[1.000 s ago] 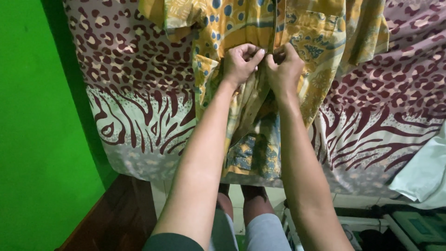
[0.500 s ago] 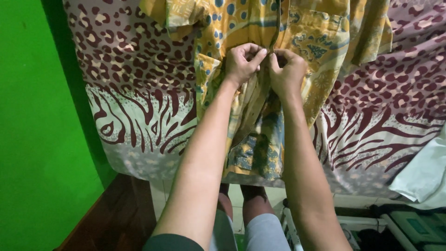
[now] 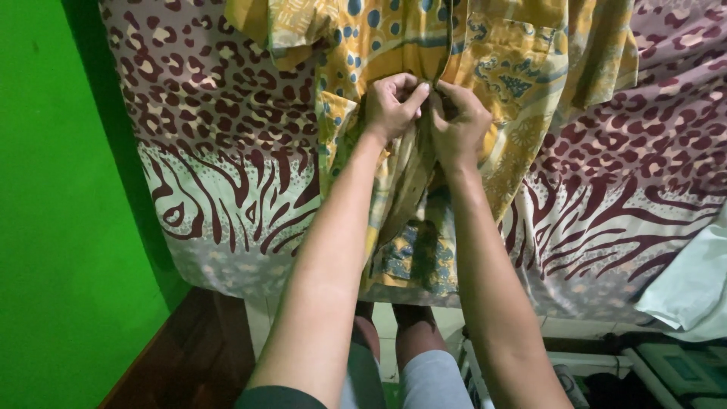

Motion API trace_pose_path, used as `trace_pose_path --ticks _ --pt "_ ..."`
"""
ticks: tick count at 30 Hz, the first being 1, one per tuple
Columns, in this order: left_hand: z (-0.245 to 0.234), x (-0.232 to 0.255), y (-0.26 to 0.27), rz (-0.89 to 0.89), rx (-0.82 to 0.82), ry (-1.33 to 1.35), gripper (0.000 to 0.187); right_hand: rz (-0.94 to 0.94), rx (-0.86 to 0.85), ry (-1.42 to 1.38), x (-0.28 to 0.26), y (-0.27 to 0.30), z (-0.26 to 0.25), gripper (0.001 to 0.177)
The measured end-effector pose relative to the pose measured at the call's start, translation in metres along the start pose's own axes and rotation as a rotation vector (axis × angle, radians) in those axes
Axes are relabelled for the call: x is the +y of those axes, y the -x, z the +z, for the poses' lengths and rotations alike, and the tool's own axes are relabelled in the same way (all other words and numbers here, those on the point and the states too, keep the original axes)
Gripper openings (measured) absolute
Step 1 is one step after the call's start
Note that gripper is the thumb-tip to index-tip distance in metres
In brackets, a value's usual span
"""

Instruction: Put a button-down shirt onto a hanger and fasten the buttons.

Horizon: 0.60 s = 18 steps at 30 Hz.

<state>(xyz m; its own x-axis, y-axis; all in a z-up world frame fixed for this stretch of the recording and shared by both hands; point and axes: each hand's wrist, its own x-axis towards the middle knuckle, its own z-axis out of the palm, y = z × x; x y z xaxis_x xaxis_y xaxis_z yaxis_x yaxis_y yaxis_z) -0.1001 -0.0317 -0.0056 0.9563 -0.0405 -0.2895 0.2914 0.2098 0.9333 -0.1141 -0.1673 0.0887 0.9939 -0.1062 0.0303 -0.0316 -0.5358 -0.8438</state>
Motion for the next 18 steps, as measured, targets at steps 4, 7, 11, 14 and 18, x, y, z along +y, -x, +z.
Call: trace_pose_path --ticks 4,7,11,14,18 --pt "-0.001 -0.003 -0.001 0.004 -0.034 0.051 0.018 -0.089 0.026 0.028 0.030 0.006 0.012 0.017" --pt "-0.002 0.007 -0.001 0.054 -0.037 -0.011 0.016 -0.068 0.042 0.027 0.010 0.002 0.008 0.016" --pt "-0.001 -0.006 0.001 0.039 -0.012 0.009 0.014 -0.090 0.042 0.051 0.015 -0.002 0.014 0.014" --pt "0.004 0.008 0.007 0.318 0.023 -0.104 0.016 -0.216 0.115 0.189 0.004 -0.002 0.016 0.019" --pt "0.008 0.015 0.008 0.465 0.095 -0.591 0.034 -0.197 0.101 0.224 0.006 0.001 0.017 0.021"
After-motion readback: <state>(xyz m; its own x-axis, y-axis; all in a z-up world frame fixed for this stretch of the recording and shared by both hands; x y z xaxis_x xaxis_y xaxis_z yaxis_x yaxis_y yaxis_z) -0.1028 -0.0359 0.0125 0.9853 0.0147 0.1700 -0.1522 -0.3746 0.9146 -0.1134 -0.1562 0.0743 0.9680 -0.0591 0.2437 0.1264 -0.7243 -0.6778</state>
